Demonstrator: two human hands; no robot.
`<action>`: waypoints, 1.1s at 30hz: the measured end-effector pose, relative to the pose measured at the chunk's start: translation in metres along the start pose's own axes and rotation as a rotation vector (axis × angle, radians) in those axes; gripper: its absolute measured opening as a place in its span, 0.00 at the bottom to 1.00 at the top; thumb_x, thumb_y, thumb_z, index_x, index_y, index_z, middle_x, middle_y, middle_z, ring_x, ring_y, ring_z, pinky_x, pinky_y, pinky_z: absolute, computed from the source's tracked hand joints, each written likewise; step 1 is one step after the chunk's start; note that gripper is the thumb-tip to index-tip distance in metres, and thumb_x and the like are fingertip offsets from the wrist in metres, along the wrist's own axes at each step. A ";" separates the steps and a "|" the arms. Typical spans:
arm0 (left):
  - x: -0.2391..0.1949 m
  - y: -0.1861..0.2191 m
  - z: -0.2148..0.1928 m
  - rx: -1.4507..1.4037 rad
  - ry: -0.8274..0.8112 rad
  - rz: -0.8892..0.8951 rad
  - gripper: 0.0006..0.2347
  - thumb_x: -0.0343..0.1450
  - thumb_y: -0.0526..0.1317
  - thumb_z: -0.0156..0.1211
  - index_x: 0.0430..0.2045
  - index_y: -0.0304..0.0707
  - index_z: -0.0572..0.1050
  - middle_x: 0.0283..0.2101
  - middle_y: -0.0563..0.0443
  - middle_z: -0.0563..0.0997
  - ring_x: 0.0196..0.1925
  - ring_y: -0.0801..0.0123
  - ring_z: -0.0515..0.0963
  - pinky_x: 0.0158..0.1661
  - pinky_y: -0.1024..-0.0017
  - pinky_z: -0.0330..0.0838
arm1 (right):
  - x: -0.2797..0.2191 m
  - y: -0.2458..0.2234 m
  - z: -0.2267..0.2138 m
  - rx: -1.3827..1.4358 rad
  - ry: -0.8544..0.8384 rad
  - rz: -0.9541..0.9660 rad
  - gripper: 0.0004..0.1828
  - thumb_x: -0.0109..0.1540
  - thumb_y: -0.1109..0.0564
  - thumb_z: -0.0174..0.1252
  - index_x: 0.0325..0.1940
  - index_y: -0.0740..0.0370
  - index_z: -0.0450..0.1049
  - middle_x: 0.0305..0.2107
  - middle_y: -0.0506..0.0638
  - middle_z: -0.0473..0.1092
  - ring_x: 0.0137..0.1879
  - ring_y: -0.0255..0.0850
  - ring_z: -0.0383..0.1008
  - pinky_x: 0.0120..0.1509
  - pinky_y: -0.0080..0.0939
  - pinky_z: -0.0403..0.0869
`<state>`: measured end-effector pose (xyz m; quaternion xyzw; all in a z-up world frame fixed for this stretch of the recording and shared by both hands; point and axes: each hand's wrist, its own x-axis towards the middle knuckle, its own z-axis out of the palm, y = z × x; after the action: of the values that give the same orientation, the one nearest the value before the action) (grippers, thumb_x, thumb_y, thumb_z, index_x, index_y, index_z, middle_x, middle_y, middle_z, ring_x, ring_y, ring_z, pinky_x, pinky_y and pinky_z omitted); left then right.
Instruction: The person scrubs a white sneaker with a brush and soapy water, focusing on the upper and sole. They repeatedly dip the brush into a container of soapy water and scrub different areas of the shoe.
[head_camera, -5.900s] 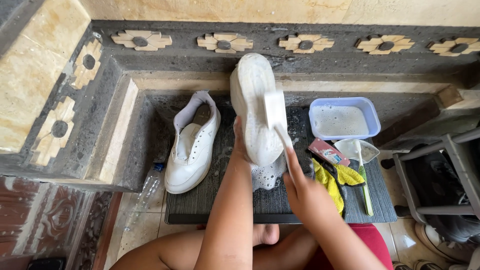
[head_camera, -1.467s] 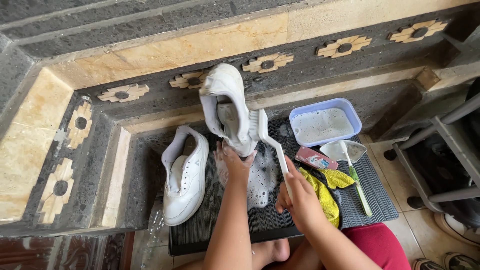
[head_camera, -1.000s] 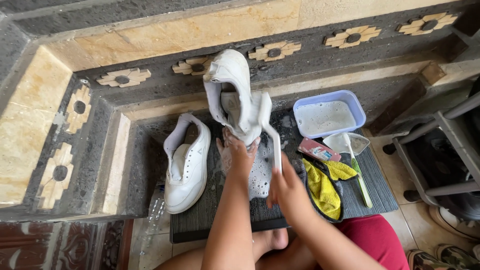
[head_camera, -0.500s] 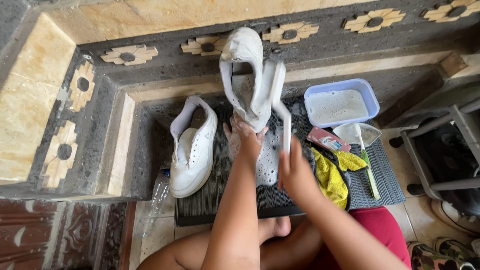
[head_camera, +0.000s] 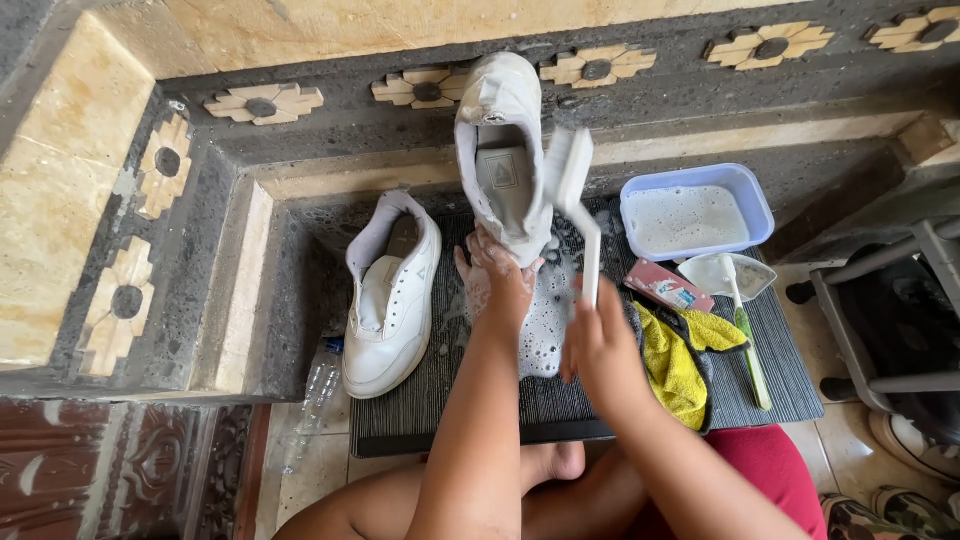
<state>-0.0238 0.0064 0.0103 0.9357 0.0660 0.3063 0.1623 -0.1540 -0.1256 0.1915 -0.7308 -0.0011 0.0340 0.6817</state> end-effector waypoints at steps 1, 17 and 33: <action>0.002 0.002 -0.006 -0.014 -0.038 0.010 0.46 0.64 0.62 0.64 0.64 0.20 0.51 0.61 0.29 0.64 0.67 0.45 0.65 0.70 0.39 0.46 | -0.017 0.020 0.004 0.064 -0.010 0.048 0.21 0.73 0.59 0.33 0.66 0.72 0.58 0.12 0.48 0.64 0.12 0.38 0.67 0.17 0.34 0.72; 0.007 0.005 -0.010 -0.076 -0.328 -0.148 0.48 0.68 0.56 0.68 0.71 0.27 0.41 0.72 0.33 0.58 0.77 0.51 0.53 0.75 0.48 0.32 | -0.038 0.059 0.016 0.138 -0.062 0.243 0.18 0.74 0.55 0.32 0.60 0.65 0.63 0.10 0.50 0.62 0.10 0.44 0.67 0.14 0.36 0.70; -0.007 -0.038 0.074 0.584 -0.640 0.051 0.36 0.74 0.63 0.39 0.67 0.28 0.51 0.77 0.38 0.43 0.79 0.51 0.43 0.72 0.47 0.41 | -0.053 0.031 0.033 0.297 -0.009 0.471 0.18 0.71 0.48 0.36 0.57 0.60 0.62 0.07 0.56 0.53 0.11 0.46 0.52 0.14 0.45 0.59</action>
<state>0.0136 0.0206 -0.0628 0.9914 0.0732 -0.0267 -0.1047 -0.2098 -0.0974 0.1607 -0.6029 0.1709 0.1945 0.7547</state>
